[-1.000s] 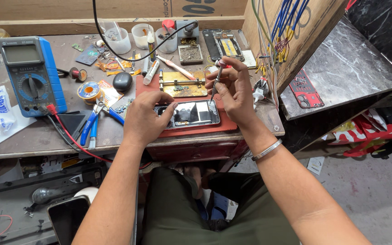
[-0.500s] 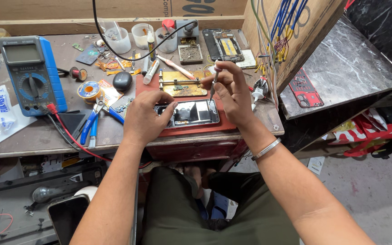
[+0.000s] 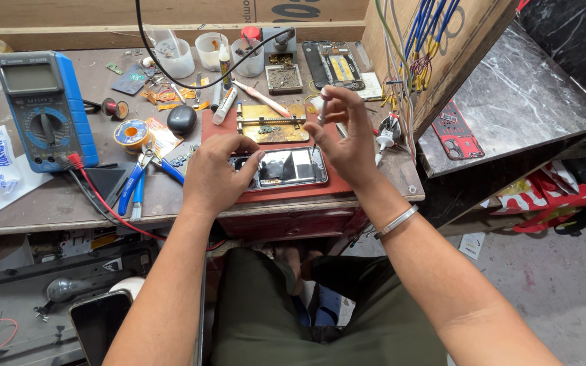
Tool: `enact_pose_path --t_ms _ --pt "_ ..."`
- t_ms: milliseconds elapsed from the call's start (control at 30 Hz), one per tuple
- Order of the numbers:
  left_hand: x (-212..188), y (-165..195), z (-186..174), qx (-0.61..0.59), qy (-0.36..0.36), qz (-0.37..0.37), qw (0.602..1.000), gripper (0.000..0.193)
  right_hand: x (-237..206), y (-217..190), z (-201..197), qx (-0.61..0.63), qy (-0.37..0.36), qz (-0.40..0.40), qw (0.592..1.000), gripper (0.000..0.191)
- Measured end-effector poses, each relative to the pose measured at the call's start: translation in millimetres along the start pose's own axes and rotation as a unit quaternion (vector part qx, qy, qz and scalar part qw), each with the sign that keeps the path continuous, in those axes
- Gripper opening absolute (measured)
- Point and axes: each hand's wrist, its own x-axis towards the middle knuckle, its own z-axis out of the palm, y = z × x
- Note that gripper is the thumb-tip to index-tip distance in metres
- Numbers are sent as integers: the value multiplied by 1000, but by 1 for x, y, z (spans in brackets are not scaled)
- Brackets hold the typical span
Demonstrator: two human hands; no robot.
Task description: The person uses a metal spudger and tweezers to pry and lift components inside a disassembled mobile phone. They repeatedly probe the edges of the screen and internal parts, then switch tools to adjust small pieces within the chassis.
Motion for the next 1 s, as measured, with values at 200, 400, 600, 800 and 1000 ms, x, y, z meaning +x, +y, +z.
enact_pose_path --t_ms 200,400,600,800,1000 --pt "-1 0 1 1 0 5 1000 15 -3 -5 -3 104 -30 -2 994 41" --pt "-2 0 2 -2 -2 5 1000 15 -3 -1 -1 21 13 13 1000 48" --pt "-3 -1 2 -3 -2 -4 1000 15 -5 2 -1 37 -8 -13 999 47" --pt "-4 -3 3 -5 -1 -3 1000 15 -8 3 0 88 -4 22 996 39" --pt "-5 -3 3 -3 -2 -9 1000 15 -7 2 1 -19 18 0 1000 49"
